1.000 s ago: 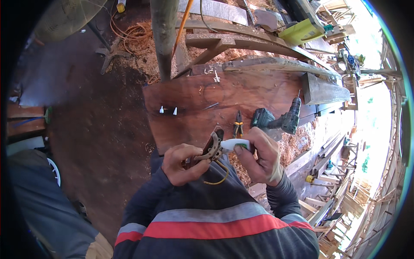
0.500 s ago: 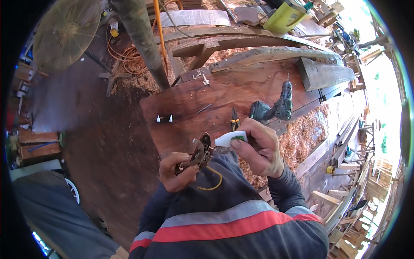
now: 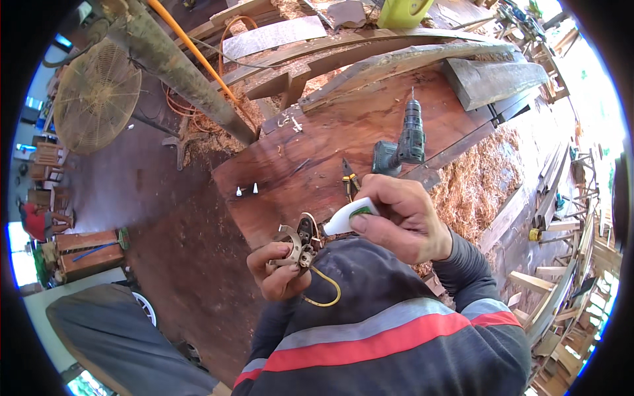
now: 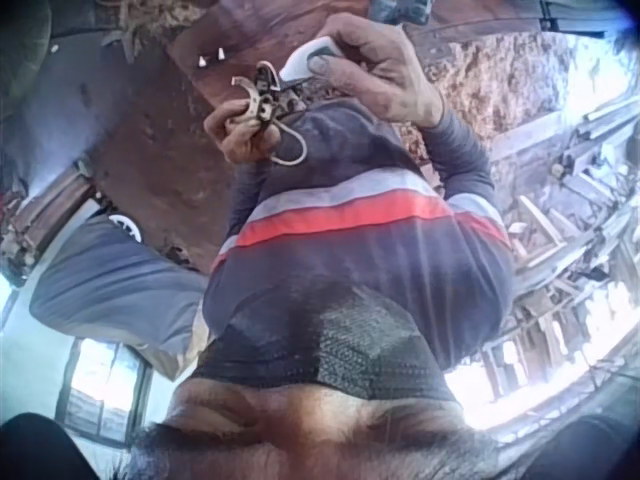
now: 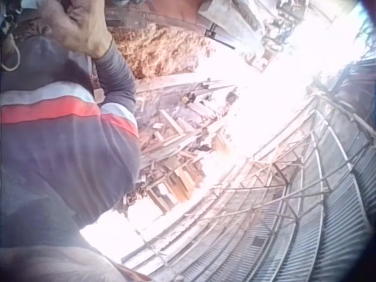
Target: The person cuts a small wooden part using a band saw, applies glue to it, and uses a drill and a screwdriver to fasten the component together.
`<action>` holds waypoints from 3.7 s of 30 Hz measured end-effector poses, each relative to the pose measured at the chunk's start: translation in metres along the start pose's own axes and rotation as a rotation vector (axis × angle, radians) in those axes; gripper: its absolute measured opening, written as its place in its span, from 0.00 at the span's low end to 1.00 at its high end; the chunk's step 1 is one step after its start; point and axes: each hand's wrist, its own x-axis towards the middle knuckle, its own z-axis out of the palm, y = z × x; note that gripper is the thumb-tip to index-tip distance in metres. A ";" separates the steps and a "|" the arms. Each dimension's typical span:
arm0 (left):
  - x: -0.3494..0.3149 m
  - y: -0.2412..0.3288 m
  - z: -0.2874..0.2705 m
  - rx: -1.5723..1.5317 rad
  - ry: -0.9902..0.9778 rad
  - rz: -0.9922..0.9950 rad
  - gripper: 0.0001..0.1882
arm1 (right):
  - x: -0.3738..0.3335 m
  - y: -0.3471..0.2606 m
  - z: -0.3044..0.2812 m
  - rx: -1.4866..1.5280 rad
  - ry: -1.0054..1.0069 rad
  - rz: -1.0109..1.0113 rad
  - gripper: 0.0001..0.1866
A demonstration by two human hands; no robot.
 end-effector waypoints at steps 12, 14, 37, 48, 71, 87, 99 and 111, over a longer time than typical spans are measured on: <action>-0.008 0.025 0.054 -0.176 0.154 -0.177 0.12 | -0.025 0.005 -0.026 -0.061 -0.037 -0.091 0.07; -0.008 0.025 0.054 -0.114 0.116 -0.208 0.12 | -0.031 -0.002 -0.031 0.168 0.069 0.051 0.07; 0.023 0.019 0.006 -0.315 0.001 -0.723 0.19 | 0.000 0.012 0.033 -0.391 0.209 -0.381 0.09; 0.043 0.011 0.011 -0.505 0.034 -1.302 0.14 | 0.002 0.025 0.032 -0.420 0.262 -0.136 0.07; 0.036 0.017 0.018 -0.084 -0.194 -0.982 0.07 | 0.041 -0.013 0.018 -0.678 -0.072 -0.241 0.07; 0.038 0.026 0.025 -0.158 -0.098 -1.061 0.06 | 0.035 -0.002 0.020 -0.651 -0.047 -0.210 0.06; 0.030 -0.047 -0.037 -0.739 -0.062 -1.515 0.11 | 0.029 0.135 0.035 -0.024 0.483 0.271 0.10; 0.024 -0.111 -0.106 -1.010 -0.020 -1.735 0.12 | 0.068 0.365 0.135 0.157 0.630 0.778 0.15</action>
